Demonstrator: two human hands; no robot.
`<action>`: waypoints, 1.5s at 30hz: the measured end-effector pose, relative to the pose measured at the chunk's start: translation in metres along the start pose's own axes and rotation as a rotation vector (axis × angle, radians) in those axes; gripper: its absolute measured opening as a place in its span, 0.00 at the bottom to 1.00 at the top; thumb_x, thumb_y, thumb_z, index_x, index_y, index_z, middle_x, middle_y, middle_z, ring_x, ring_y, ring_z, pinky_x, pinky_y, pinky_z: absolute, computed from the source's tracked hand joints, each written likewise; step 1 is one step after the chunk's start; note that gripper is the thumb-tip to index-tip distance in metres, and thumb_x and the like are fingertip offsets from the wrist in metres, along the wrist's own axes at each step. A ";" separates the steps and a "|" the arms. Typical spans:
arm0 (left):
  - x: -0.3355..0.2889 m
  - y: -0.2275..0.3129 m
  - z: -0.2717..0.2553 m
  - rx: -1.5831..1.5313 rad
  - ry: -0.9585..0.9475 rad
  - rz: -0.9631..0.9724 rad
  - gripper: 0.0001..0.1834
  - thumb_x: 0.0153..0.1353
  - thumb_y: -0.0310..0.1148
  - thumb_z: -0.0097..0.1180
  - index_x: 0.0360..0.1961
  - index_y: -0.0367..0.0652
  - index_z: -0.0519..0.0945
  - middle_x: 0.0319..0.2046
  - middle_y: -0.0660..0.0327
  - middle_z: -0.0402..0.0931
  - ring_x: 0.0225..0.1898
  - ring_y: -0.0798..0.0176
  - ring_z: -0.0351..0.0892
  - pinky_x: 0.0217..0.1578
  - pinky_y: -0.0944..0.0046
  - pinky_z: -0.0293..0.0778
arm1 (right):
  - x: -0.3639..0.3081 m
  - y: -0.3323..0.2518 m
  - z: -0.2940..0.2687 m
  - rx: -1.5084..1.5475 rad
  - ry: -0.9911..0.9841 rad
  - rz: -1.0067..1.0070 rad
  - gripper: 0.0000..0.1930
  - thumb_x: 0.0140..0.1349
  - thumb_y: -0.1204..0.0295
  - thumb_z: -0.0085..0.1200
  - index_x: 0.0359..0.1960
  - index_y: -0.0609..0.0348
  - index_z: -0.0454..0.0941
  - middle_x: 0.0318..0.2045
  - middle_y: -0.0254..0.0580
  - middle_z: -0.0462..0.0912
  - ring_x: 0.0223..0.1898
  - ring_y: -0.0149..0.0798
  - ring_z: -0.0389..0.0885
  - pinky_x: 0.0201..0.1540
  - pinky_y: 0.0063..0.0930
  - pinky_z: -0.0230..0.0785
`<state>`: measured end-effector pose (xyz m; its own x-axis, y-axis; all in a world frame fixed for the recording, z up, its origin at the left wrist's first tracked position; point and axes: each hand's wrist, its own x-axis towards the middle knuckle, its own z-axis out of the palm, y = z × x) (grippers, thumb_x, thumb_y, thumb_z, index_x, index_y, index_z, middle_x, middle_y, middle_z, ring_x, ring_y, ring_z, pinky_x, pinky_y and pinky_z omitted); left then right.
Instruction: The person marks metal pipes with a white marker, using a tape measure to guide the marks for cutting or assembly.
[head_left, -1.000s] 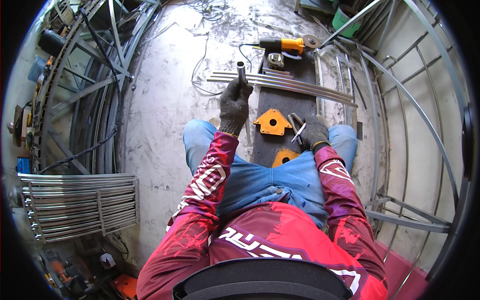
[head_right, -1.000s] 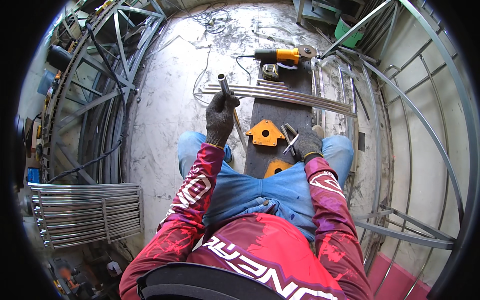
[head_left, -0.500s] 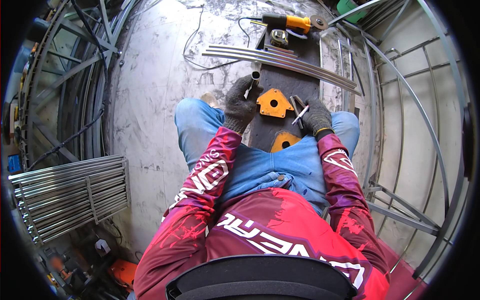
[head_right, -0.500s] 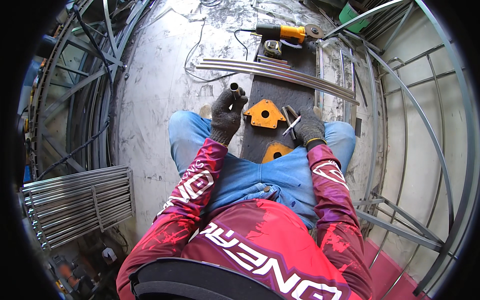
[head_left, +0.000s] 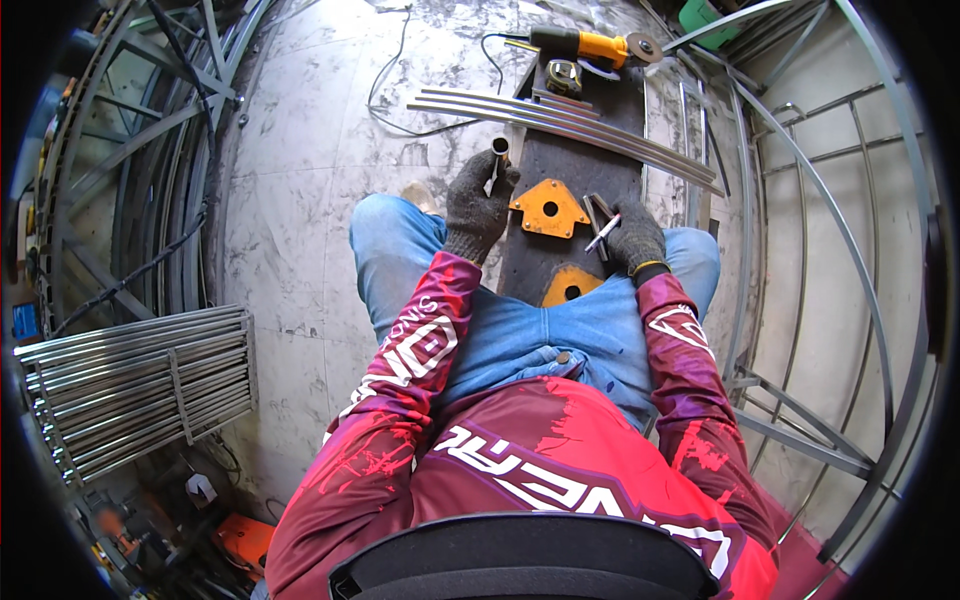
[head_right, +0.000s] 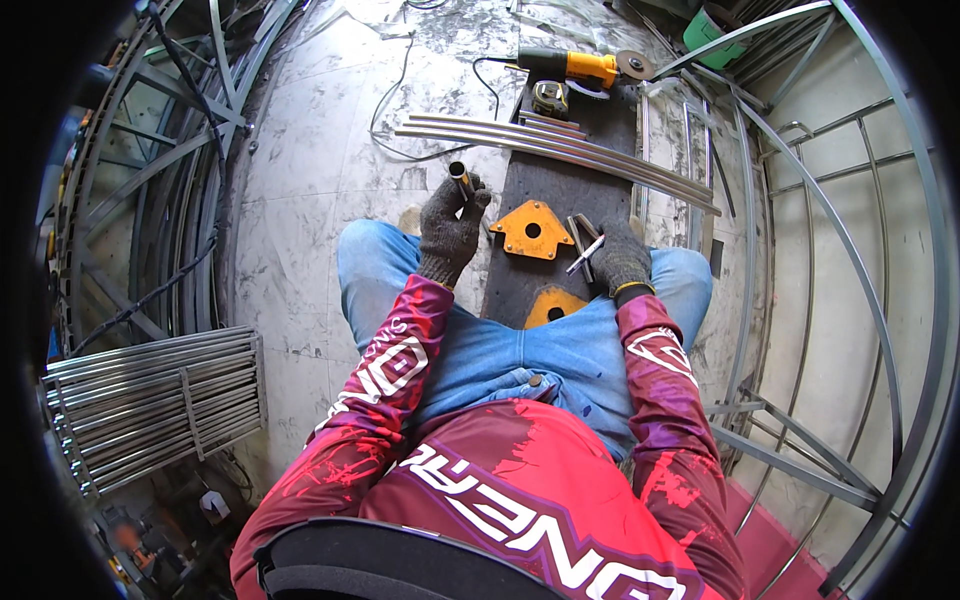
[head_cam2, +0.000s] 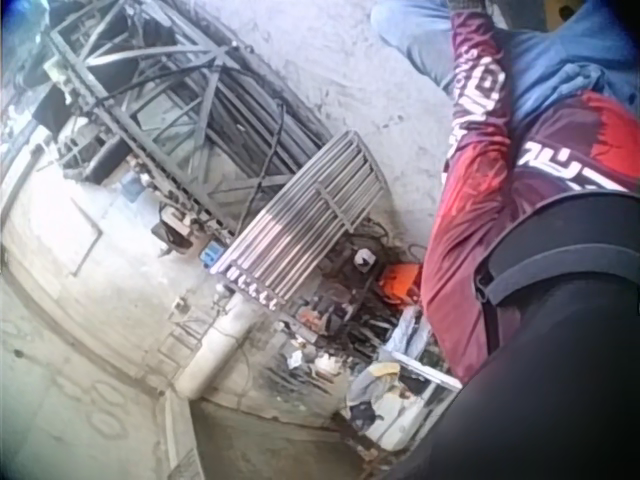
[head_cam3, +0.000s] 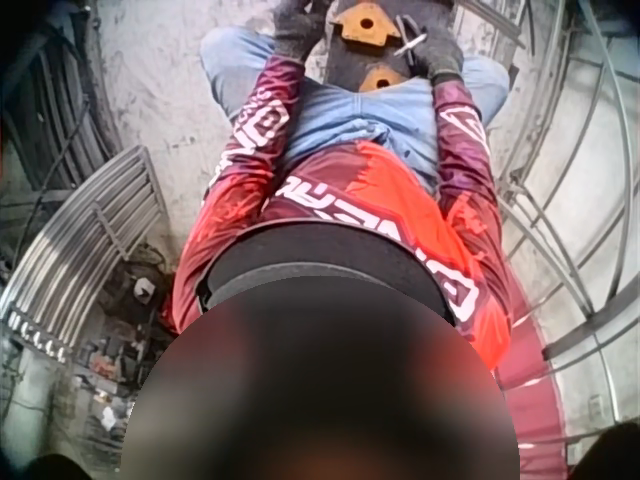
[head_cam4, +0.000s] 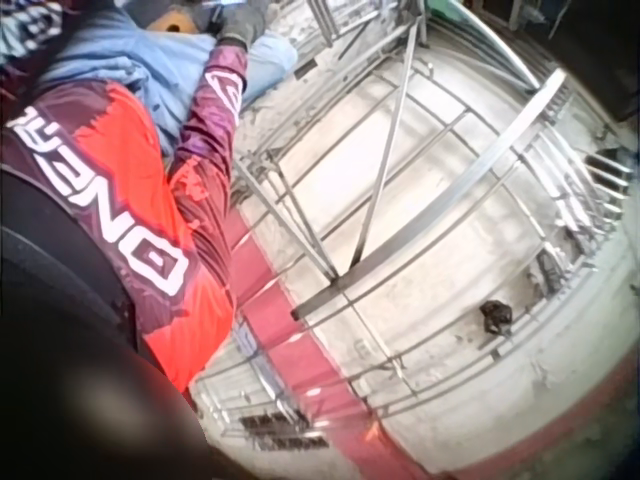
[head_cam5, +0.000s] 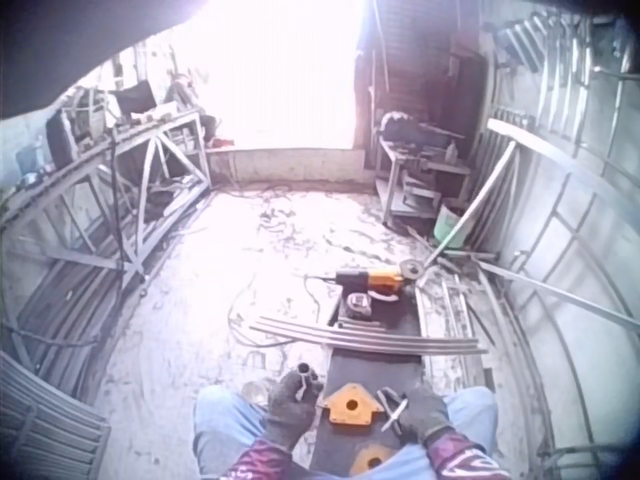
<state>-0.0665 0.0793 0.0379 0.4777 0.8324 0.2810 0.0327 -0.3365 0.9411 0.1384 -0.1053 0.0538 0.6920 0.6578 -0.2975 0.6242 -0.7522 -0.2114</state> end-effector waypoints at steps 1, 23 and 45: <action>0.001 -0.002 -0.001 0.004 -0.006 -0.020 0.13 0.63 0.36 0.62 0.45 0.40 0.80 0.37 0.50 0.81 0.40 0.50 0.83 0.42 0.56 0.76 | -0.001 -0.003 -0.003 -0.018 -0.034 0.020 0.18 0.57 0.66 0.58 0.50 0.52 0.80 0.51 0.52 0.81 0.55 0.55 0.79 0.57 0.45 0.71; 0.012 -0.027 -0.008 0.103 -0.090 -0.251 0.15 0.63 0.28 0.63 0.50 0.38 0.78 0.41 0.58 0.83 0.43 0.64 0.82 0.48 0.62 0.76 | 0.006 -0.003 -0.004 0.017 -0.076 0.088 0.21 0.57 0.64 0.58 0.54 0.51 0.79 0.52 0.53 0.82 0.55 0.56 0.80 0.57 0.46 0.71; -0.002 -0.005 -0.009 0.297 -0.083 0.055 0.13 0.63 0.33 0.63 0.45 0.39 0.79 0.36 0.53 0.82 0.39 0.54 0.83 0.41 0.57 0.77 | 0.005 0.016 0.008 0.272 0.355 -0.100 0.17 0.53 0.73 0.59 0.47 0.55 0.79 0.46 0.54 0.80 0.51 0.56 0.79 0.54 0.45 0.72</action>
<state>-0.0758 0.0835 0.0341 0.5554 0.7748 0.3022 0.2538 -0.5040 0.8256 0.1487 -0.1144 0.0415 0.7443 0.6648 0.0638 0.6089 -0.6361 -0.4739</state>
